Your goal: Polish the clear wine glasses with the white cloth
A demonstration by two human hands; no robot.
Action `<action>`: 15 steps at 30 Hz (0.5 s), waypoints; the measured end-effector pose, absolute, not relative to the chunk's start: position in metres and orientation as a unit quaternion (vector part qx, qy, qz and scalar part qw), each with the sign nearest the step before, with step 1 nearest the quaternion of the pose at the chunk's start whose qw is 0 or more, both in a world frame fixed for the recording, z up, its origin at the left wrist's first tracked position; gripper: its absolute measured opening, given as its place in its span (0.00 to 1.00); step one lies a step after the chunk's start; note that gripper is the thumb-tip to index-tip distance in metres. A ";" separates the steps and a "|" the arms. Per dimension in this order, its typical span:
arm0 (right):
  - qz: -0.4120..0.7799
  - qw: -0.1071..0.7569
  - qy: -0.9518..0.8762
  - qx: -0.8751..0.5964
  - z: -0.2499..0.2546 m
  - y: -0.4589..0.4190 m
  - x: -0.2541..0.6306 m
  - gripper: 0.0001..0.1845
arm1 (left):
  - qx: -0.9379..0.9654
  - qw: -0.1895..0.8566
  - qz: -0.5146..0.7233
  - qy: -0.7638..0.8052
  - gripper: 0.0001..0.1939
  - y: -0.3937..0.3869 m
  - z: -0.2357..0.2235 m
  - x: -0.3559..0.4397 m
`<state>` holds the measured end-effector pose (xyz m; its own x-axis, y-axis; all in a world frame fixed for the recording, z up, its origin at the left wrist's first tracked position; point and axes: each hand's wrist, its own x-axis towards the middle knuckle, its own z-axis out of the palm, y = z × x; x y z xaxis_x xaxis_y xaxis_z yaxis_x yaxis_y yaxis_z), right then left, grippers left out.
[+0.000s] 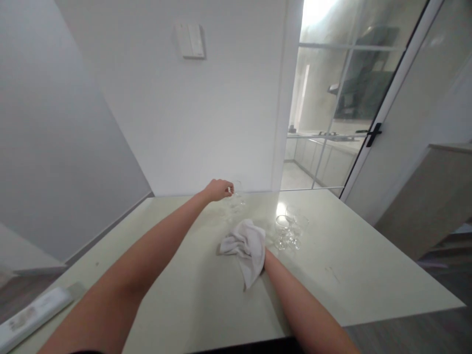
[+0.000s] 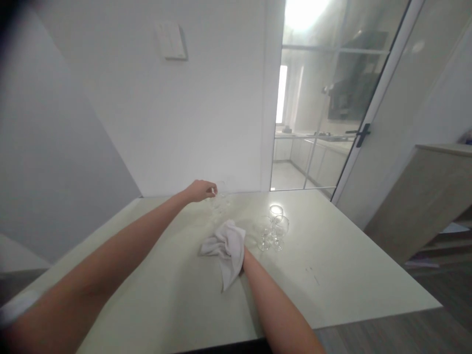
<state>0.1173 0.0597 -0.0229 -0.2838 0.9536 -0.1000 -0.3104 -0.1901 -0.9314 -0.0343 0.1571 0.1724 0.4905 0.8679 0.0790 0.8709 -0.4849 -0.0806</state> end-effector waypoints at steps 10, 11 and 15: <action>0.803 0.412 -0.308 -0.302 -0.036 0.061 0.120 0.25 | -0.826 0.017 0.080 -0.558 0.10 0.123 0.151 -0.166; 0.800 0.417 -0.313 -0.297 -0.039 0.062 0.121 0.24 | -0.825 0.013 0.082 -0.559 0.10 0.121 0.149 -0.170; 0.770 0.434 -0.358 -0.301 -0.051 0.066 0.126 0.20 | -0.822 0.009 0.083 -0.563 0.09 0.116 0.144 -0.172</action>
